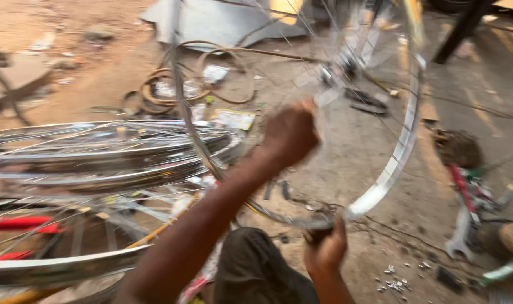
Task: The person laces a bicycle wheel by inserting spokes through the rim and hub, then tightening the nipples by hand. The person sits on the ground and works on the wheel throughout the clip.
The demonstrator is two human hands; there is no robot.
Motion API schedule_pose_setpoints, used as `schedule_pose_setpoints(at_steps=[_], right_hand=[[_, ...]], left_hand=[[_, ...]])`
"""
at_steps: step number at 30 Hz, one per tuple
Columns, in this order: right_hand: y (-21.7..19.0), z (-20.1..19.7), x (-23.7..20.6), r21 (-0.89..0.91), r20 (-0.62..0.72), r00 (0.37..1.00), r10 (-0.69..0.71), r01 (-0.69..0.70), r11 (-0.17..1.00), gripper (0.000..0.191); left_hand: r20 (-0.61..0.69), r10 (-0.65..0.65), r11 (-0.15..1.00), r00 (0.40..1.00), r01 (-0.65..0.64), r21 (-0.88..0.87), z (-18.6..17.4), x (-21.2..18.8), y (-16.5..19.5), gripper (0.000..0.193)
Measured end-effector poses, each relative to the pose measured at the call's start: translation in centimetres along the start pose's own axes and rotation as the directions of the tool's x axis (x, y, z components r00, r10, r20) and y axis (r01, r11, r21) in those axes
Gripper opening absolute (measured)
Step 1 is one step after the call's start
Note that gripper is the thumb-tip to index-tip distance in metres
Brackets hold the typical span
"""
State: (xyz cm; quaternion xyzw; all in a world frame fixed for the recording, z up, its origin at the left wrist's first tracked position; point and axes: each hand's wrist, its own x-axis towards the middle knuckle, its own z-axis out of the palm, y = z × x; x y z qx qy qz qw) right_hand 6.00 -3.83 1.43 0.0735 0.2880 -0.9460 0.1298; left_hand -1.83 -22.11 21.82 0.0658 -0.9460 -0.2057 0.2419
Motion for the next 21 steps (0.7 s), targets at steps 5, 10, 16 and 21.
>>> schedule_pose_setpoints(at_steps=[5, 10, 16, 21], right_hand=[[6.0, 12.0, -0.2, 0.008, 0.151, 0.965, 0.214, -0.217, 0.976, 0.038], [6.8, 22.3, 1.9, -0.235, 0.398, 0.844, 0.359, -0.285, 0.929, 0.032], [10.0, 27.5, 3.4, -0.575, 0.251, 0.776, 0.578, -0.361, 0.734, 0.031], [11.7, 27.6, 2.4, -0.850, 0.157, 0.747, 0.646, -0.231, 0.474, 0.037]], left_hand=[[-0.319, -0.058, 0.984, 0.946, 0.108, 0.140, -14.6, 1.5, -11.9, 0.047], [-0.321, -0.419, 0.829, 0.849, 0.502, 0.245, -24.1, -3.2, -18.3, 0.028], [-0.152, -0.782, 0.576, 0.604, 0.794, 0.195, -28.7, -8.7, -22.5, 0.033], [-0.187, -0.756, 0.504, 0.627, 0.740, 0.444, -30.2, -10.7, -24.5, 0.051]])
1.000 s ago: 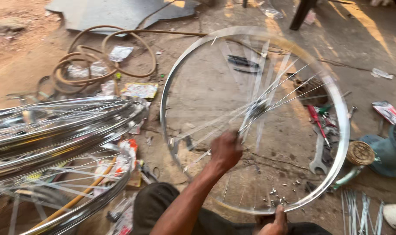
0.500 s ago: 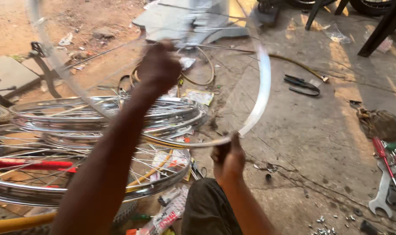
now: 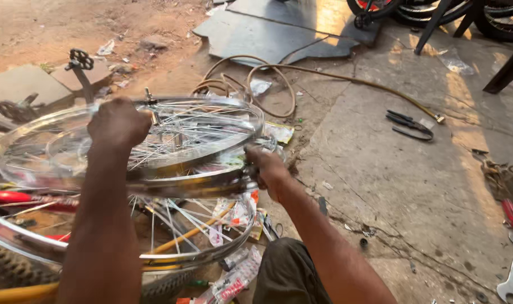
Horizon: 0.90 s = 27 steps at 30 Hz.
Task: The person laces a bicycle wheel by inserting spokes through the rim and hub, then tightening the nipples by hand. The person sits on the ground and works on the wheel throughout the clip.
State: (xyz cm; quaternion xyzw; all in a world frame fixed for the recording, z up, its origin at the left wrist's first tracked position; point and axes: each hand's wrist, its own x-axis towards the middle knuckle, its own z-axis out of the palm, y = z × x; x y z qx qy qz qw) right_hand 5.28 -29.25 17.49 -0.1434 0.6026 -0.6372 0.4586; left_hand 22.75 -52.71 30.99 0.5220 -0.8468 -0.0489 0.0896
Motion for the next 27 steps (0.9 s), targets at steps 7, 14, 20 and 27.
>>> schedule_pose_setpoints(at_steps=[7, 14, 20, 27], right_hand=[[7.9, -9.5, -6.8, 0.169, -0.065, 0.989, -0.130, 0.139, 0.976, 0.026], [19.4, -22.3, -18.8, 0.491, -0.358, 0.929, 0.093, 0.102, 0.865, 0.021], [21.1, -29.4, -30.8, 0.384, -0.627, 0.769, -0.121, 0.441, 0.811, 0.021], [21.3, -33.6, -47.8, 0.129, -0.953, 0.273, -0.128, 0.753, 0.646, 0.011]], left_hand=[[0.193, 0.097, 0.977, 0.977, -0.130, 0.167, -2.0, -3.1, 2.3, 0.060], [-0.197, 0.317, 0.934, 0.928, -0.342, -0.107, -1.1, -7.9, 5.5, 0.049], [-0.323, 0.798, -0.039, 0.508, -0.492, -0.870, 9.9, -28.5, 24.0, 0.033], [-0.200, 0.979, -0.195, 0.039, -0.104, -0.975, 18.0, -57.9, 40.0, 0.018]])
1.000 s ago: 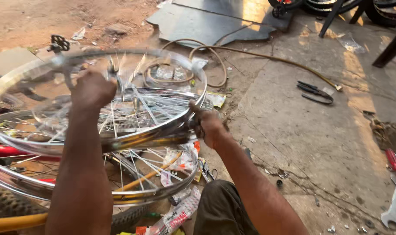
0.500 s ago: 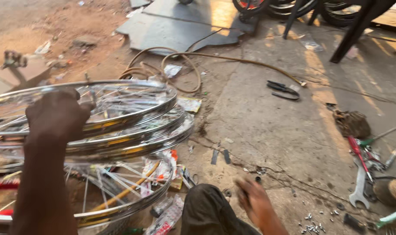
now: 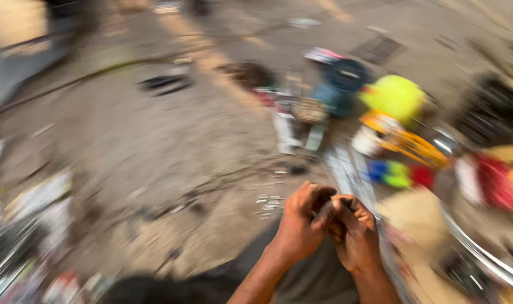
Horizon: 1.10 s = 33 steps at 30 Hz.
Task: The person laces a bicycle wheel by inserting spokes through the rim and hub, then tightening the nipples by hand. The person sits on the ground and works on the wheel throughout the clip.
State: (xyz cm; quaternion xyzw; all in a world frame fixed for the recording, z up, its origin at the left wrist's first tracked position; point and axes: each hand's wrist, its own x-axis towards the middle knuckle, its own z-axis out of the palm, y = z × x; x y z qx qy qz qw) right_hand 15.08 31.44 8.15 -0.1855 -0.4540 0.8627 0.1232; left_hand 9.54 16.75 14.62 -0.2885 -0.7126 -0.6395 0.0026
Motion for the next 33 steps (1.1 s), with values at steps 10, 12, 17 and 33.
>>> schedule_pose_setpoints(at_steps=[10, 12, 17, 33], right_hand=[[-8.8, -24.4, -4.3, -0.138, -0.751, 0.419, -0.510, 0.655, 0.743, 0.013], [-8.6, -27.2, -5.6, -0.231, -0.799, 0.250, -0.548, 0.713, 0.662, 0.014], [-6.0, -32.9, -6.7, -0.306, -0.823, 0.023, -0.567, 0.823, 0.478, 0.028], [-9.0, -40.4, -7.3, 0.070, -0.880, 0.261, -0.398, 0.898, 0.434, 0.036]], left_hand=[[0.520, 0.077, 0.995, 0.851, -0.094, 0.008, 25.7, 1.6, -2.5, 0.014], [0.572, 0.155, 0.985, 0.806, -0.167, -0.032, 28.5, 0.7, -1.7, 0.016], [0.678, 0.250, 0.958, 0.692, -0.277, -0.071, 36.3, -0.4, -0.9, 0.027], [0.920, 0.215, 0.944, 0.326, -0.310, -0.110, 48.2, -0.9, 0.4, 0.058]])
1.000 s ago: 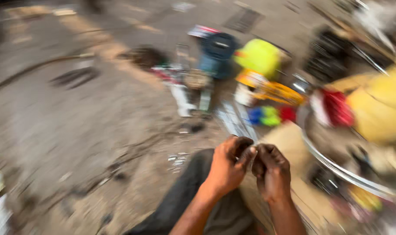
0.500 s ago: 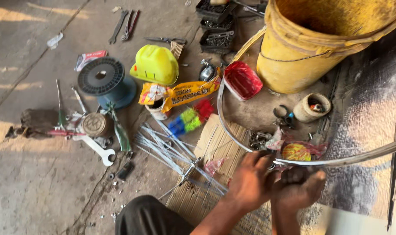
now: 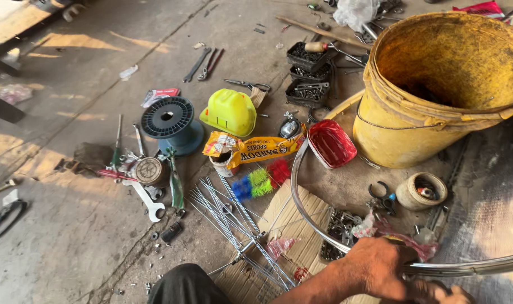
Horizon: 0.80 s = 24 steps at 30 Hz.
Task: The person laces a bicycle wheel by inserting spokes through the rim and hub, then tightening the nipples by hand. The person sits on the ground and works on the wheel throughout the clip.
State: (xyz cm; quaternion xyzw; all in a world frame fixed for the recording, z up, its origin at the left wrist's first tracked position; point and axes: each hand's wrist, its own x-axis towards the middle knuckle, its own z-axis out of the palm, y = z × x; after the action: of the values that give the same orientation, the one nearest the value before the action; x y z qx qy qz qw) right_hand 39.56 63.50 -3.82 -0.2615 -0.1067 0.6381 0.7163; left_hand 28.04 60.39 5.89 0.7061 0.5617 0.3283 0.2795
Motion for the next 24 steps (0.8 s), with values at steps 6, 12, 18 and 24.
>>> schedule_pose_setpoints(at_steps=[6, 12, 18, 24], right_hand=[[5.7, -3.7, 1.8, -0.243, 0.052, 0.997, -0.057, 0.068, 0.968, 0.032], [8.4, -2.2, 0.9, -0.475, 0.140, 0.986, -0.088, 0.145, 0.868, 0.028], [8.8, -1.4, -1.8, -0.554, 0.210, 0.973, -0.099, 0.202, 0.808, 0.024], [9.2, -0.4, -3.4, -0.570, 0.362, 0.915, -0.180, 0.369, 0.734, 0.020]], left_hand=[[-0.554, 0.100, 0.946, 0.826, 0.094, 0.311, -3.8, 1.0, 0.9, 0.028], [-0.780, 0.230, 0.949, 0.581, 0.044, 0.313, -14.8, 5.9, 1.0, 0.030], [-0.953, 0.019, 0.970, 0.304, 0.227, 0.092, -23.0, 5.9, 2.6, 0.023], [-0.988, -0.090, 0.993, 0.123, -0.063, -0.098, -26.9, -5.0, 2.5, 0.023]])
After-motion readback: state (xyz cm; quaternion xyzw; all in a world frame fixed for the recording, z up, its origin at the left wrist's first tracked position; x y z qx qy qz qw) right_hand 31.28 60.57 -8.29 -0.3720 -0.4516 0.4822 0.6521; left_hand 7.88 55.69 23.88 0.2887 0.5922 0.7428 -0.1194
